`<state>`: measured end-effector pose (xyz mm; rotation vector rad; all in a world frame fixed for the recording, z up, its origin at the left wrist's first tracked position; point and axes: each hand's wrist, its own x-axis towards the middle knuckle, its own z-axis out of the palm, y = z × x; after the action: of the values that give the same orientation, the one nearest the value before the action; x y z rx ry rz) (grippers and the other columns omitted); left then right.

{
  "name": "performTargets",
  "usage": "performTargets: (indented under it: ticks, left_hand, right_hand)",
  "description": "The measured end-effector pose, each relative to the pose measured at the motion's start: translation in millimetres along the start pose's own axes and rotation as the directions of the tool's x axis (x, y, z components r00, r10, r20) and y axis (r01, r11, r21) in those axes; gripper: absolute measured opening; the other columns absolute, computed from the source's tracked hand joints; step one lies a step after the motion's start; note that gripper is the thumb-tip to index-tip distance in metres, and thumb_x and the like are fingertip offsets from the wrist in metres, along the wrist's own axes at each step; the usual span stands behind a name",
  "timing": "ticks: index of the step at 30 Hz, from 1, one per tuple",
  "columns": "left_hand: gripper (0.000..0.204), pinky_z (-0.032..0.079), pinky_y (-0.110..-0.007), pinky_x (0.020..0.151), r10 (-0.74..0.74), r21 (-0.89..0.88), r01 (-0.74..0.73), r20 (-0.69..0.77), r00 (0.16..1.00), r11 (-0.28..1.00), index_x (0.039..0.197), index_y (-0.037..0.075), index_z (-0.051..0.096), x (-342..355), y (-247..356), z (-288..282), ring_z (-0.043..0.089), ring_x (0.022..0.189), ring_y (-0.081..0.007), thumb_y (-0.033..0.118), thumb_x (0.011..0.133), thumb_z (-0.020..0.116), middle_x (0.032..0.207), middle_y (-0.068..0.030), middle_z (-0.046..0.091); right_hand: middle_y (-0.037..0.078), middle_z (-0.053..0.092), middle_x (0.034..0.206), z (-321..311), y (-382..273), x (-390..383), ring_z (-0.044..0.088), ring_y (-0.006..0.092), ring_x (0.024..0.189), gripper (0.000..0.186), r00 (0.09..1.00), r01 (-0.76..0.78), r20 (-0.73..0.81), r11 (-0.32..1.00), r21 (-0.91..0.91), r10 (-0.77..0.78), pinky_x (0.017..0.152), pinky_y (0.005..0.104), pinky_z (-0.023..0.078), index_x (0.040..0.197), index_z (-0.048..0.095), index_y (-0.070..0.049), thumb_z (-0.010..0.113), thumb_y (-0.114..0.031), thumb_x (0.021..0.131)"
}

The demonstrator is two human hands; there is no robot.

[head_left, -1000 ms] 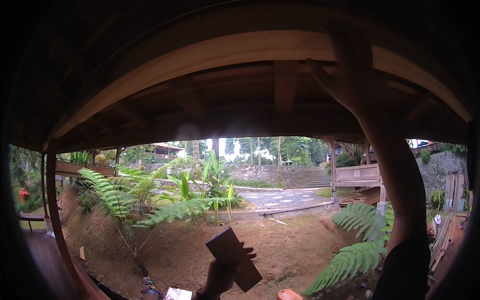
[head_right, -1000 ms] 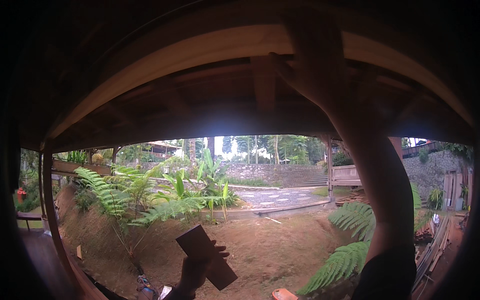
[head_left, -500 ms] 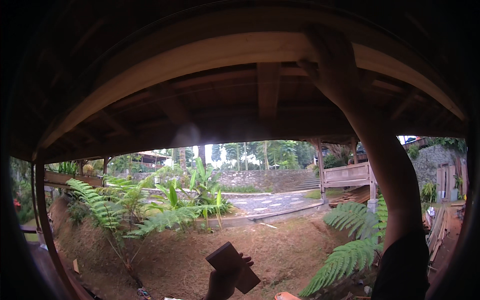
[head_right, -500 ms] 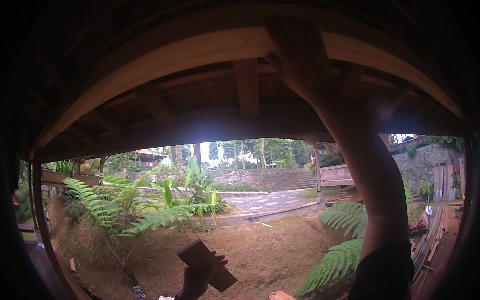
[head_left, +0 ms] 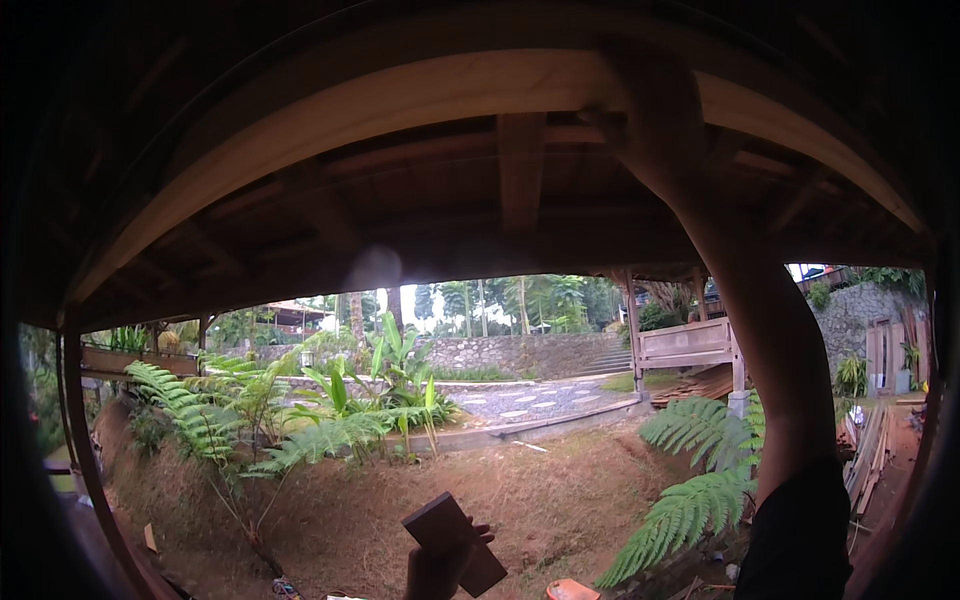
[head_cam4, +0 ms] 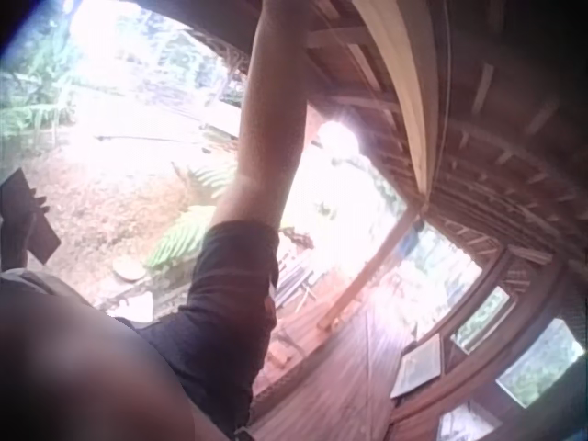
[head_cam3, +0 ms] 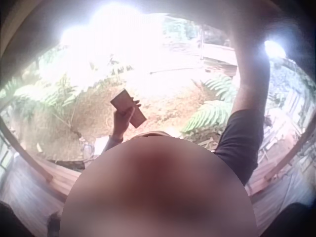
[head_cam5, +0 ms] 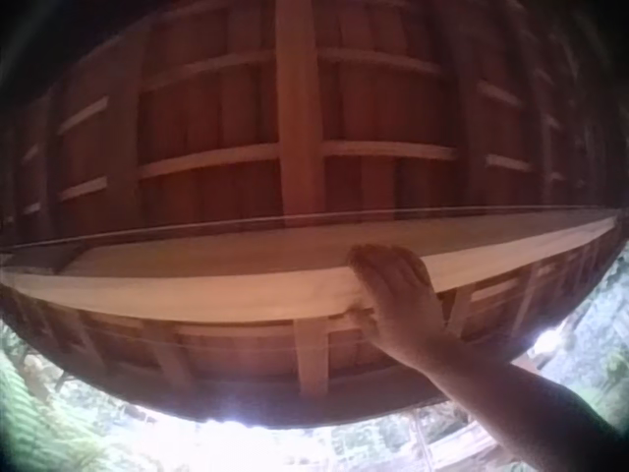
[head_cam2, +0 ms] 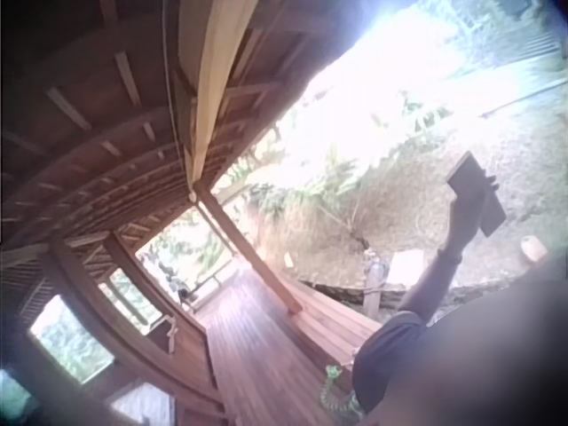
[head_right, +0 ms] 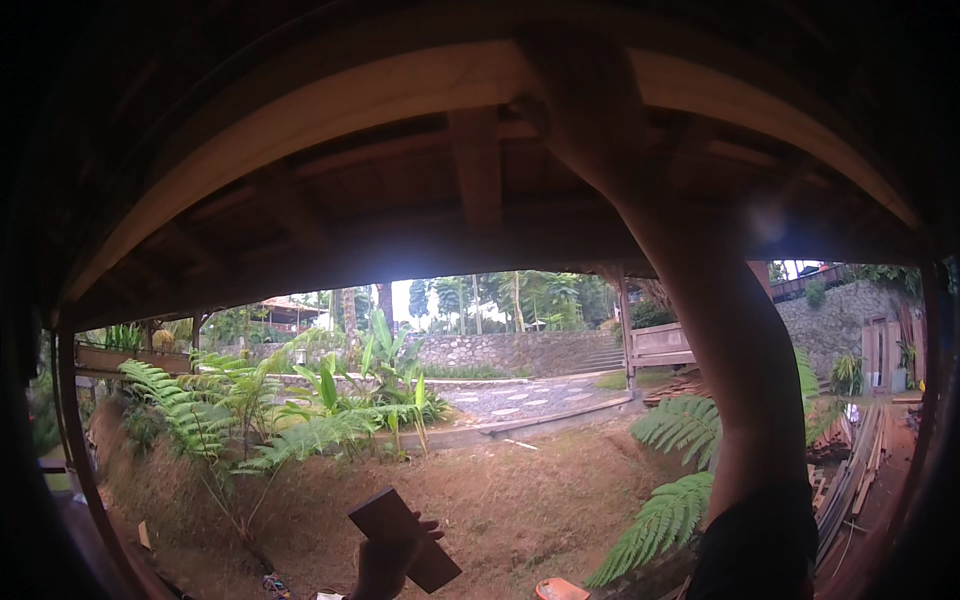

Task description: The person measures and marks a small wooden plank using a ruler and pencil, then positions and secures the plank to the underside of a wooden ceiling structure. The person repeats the process with another plank, aligning and fastening it in place.

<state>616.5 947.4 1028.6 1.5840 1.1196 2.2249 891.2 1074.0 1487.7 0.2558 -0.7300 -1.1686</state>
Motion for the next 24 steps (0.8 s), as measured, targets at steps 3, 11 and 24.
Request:
performTargets:
  ticks: [3,11,24]
  left_hand:
    - [0.04,0.054,-0.039,0.1,-0.002,-0.014,0.002,-0.007,1.0,1.0,0.14,-0.007,0.049,-1,0,-3,0.067,0.117,-0.0277,0.004,0.102,0.056,0.127,-0.0188,0.067]
    - [0.04,0.055,-0.039,0.099,-0.026,0.022,0.026,0.003,1.0,0.999,0.14,-0.007,0.049,-4,-6,-4,0.068,0.116,-0.0283,0.004,0.102,0.056,0.126,-0.019,0.068]
    - [0.038,0.055,-0.042,0.097,0.052,0.048,-0.058,0.117,0.992,0.997,0.135,-0.008,0.052,12,-41,20,0.069,0.111,-0.0325,0.006,0.1,0.059,0.123,-0.0215,0.068]
  right_hand:
    - [0.013,0.061,0.13,1,0,0,0.057,0.0315,0.122,0.069,1.0,0.007,0.01,1.0,-0.024,-0.007,0.109,0.0485,0.042,0.133,0.057,-0.009,0.086,-0.018,0.071]
    - [0.013,0.06,0.133,-1,-3,-2,0.054,0.034,0.128,0.07,1.0,0.008,0.013,1.0,-0.019,-0.007,0.107,0.0502,0.043,0.137,0.055,-0.01,0.086,-0.025,0.076]
    - [0.012,0.06,0.11,-73,-37,-69,0.059,0.0309,0.109,0.046,0.938,0.058,0.33,0.986,0.155,-0.107,0.098,0.0504,0.048,0.116,0.063,-0.009,0.078,-0.024,0.075]
